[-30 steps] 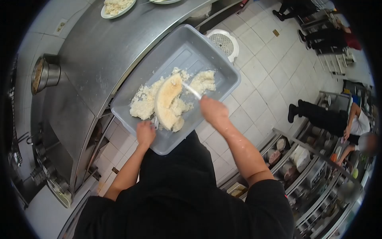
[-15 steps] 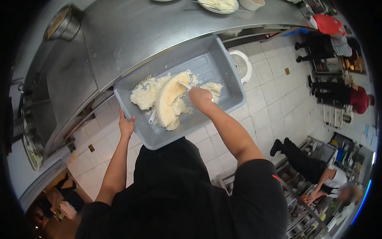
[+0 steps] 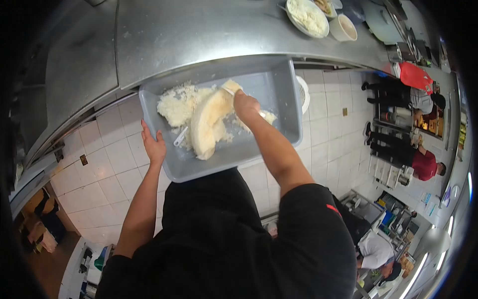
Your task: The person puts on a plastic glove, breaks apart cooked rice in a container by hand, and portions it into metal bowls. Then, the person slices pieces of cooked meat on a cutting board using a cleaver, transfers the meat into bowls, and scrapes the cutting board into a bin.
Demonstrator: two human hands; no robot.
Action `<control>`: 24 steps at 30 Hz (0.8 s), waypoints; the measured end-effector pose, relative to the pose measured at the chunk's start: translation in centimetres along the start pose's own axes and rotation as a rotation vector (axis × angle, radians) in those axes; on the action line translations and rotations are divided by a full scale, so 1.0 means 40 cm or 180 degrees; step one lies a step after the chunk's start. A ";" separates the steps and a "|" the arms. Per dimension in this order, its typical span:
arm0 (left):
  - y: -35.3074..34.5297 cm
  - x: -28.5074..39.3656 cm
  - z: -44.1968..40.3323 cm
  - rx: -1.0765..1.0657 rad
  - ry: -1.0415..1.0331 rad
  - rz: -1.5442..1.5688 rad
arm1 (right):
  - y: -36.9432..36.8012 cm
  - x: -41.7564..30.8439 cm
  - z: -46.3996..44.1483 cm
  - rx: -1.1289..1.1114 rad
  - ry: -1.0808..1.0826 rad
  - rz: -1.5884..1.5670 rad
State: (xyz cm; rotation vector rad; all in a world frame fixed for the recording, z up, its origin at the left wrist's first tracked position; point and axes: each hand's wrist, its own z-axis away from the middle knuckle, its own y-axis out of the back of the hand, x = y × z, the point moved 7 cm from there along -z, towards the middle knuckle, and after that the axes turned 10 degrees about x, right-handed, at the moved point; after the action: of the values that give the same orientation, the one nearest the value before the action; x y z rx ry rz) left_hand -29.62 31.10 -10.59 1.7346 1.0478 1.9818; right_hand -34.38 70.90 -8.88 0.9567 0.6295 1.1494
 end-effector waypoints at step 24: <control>-0.006 0.097 0.517 0.0136 0.0603 -0.0709 | -0.220 0.419 0.101 -0.0674 0.1492 0.0634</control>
State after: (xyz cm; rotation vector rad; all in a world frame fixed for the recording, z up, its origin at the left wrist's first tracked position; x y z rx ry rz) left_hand -10.95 40.41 -7.91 1.4001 1.2926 2.0219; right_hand -21.67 84.65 -13.84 0.5774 0.7776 1.6060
